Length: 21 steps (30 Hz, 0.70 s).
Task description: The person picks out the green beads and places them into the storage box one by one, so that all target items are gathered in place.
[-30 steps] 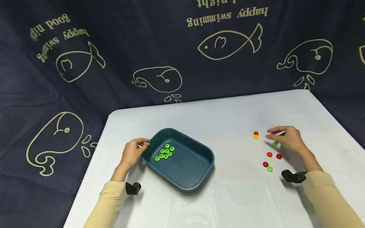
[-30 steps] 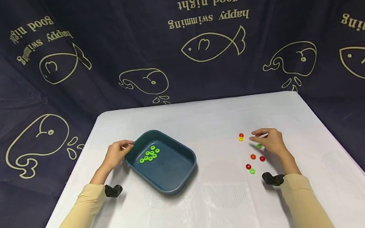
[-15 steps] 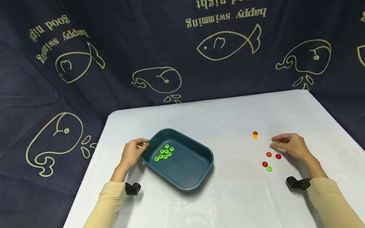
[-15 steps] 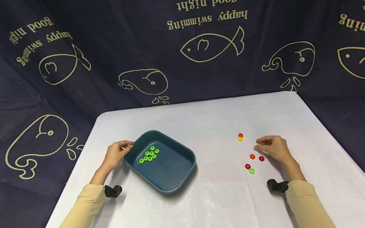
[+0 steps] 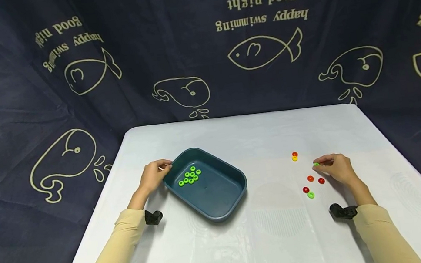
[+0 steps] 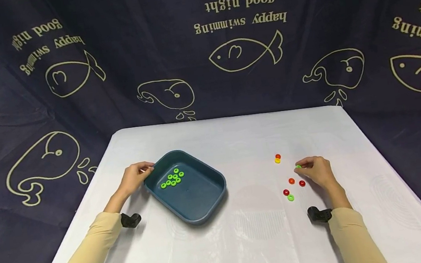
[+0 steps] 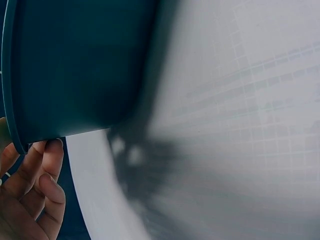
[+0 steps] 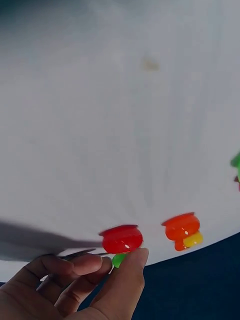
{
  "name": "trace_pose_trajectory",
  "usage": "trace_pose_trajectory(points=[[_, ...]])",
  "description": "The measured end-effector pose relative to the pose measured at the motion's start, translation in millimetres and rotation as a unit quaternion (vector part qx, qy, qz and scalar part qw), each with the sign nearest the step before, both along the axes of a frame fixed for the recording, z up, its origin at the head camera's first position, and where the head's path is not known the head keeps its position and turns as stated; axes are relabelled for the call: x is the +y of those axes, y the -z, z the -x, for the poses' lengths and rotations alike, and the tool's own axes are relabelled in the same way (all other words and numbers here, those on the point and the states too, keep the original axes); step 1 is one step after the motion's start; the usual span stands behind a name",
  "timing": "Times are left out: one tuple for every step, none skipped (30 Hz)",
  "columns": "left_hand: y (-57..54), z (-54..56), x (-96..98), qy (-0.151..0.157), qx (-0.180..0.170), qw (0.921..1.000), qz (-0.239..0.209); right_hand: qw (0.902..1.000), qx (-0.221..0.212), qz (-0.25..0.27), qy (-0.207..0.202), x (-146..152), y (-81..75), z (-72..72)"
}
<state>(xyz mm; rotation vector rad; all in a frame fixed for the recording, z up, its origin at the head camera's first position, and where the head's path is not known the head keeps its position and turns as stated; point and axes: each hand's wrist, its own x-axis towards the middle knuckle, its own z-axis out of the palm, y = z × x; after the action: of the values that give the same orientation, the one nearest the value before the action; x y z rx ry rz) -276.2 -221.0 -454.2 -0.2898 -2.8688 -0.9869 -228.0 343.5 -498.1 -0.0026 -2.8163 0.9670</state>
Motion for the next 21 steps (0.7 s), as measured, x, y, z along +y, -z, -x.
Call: trace_pose_trajectory(points=[[0.0, -0.1, 0.1, 0.000, 0.001, 1.0000, 0.000, 1.0000, 0.000, 0.004, 0.001, 0, -0.6, 0.5], [0.1, -0.2, -0.2, 0.001, 0.002, 1.0000, 0.001, 1.0000, -0.001, 0.008, 0.000, -1, -1.8, 1.0], [0.0, -0.2, -0.2, 0.002, 0.003, 1.0000, 0.000, 1.0000, 0.000, 0.009, 0.000, -2, -3.4, 1.8], [-0.1, -0.2, -0.3, 0.002, 0.004, 1.0000, 0.000, 0.9999, 0.003, 0.011, -0.001, -3, -5.5, 2.9], [-0.2, -0.4, -0.4, 0.003, 0.005, 1.0000, 0.000, 0.9999, 0.006, 0.012, -0.002, -5, -7.8, 4.5], [-0.4, -0.5, -0.5, 0.003, 0.005, 1.0000, -0.001, 0.9999, 0.011, 0.010, -0.004, -7, -10.6, 6.4], [-0.7, -0.6, -0.6, 0.004, 0.006, 1.0000, -0.001, 0.9998, 0.017, 0.008, -0.006, -10, -13.4, 8.5], [-1.0, -0.8, -0.6, 0.005, 0.006, 1.0000, -0.001, 0.9997, 0.024, 0.005, -0.009, -14, -16.8, 11.0], [-1.3, -0.9, -0.5, 0.004, 0.006, 1.0000, -0.002, 0.9995, 0.030, 0.005, -0.013, -18, -20.4, 14.0], [-1.5, -1.0, -0.6, 0.004, 0.006, 1.0000, -0.001, 0.9993, 0.034, 0.007, -0.016, -22, -23.9, 17.4], [-1.6, -1.1, -0.7, 0.004, 0.006, 1.0000, -0.002, 0.9991, 0.038, 0.007, -0.020, -28, -27.6, 20.9], [-1.7, -1.2, -0.7, 0.004, 0.006, 1.0000, -0.002, 0.9988, 0.042, 0.008, -0.023, -33, -31.2, 24.7], [-1.7, -1.1, -0.8, 0.003, 0.007, 1.0000, -0.003, 0.9985, 0.044, 0.011, -0.029, -39, -34.8, 28.8], [-1.7, -1.1, -0.7, 0.003, 0.006, 1.0000, -0.003, 0.9983, 0.046, 0.016, -0.033, -46, -38.6, 32.9], [-1.6, -1.1, -0.7, 0.003, 0.007, 1.0000, -0.003, 0.9980, 0.046, 0.021, -0.039, -52, -42.1, 37.0], [-1.6, -1.1, -0.6, 0.004, 0.007, 1.0000, -0.003, 0.9976, 0.046, 0.025, -0.045, -58, -45.6, 41.1], [-1.5, -1.2, -0.4, 0.004, 0.007, 1.0000, -0.004, 0.9971, 0.046, 0.030, -0.053, -65, -49.1, 44.9], [-1.4, -1.2, -0.4, 0.004, 0.006, 1.0000, -0.004, 0.9965, 0.046, 0.036, -0.060, -72, -52.4, 48.6], [-1.3, -1.3, -0.4, 0.005, 0.005, 1.0000, -0.004, 0.9958, 0.045, 0.043, -0.067, -79, -55.7, 51.9], [-1.2, -1.4, -0.5, 0.006, 0.004, 1.0000, -0.004, 0.9951, 0.044, 0.049, -0.074, -86, -59.0, 54.7], [-1.0, -1.2, -0.4, 0.006, 0.005, 1.0000, -0.004, 0.9943, 0.045, 0.055, -0.080, -93, -62.1, 57.4]])
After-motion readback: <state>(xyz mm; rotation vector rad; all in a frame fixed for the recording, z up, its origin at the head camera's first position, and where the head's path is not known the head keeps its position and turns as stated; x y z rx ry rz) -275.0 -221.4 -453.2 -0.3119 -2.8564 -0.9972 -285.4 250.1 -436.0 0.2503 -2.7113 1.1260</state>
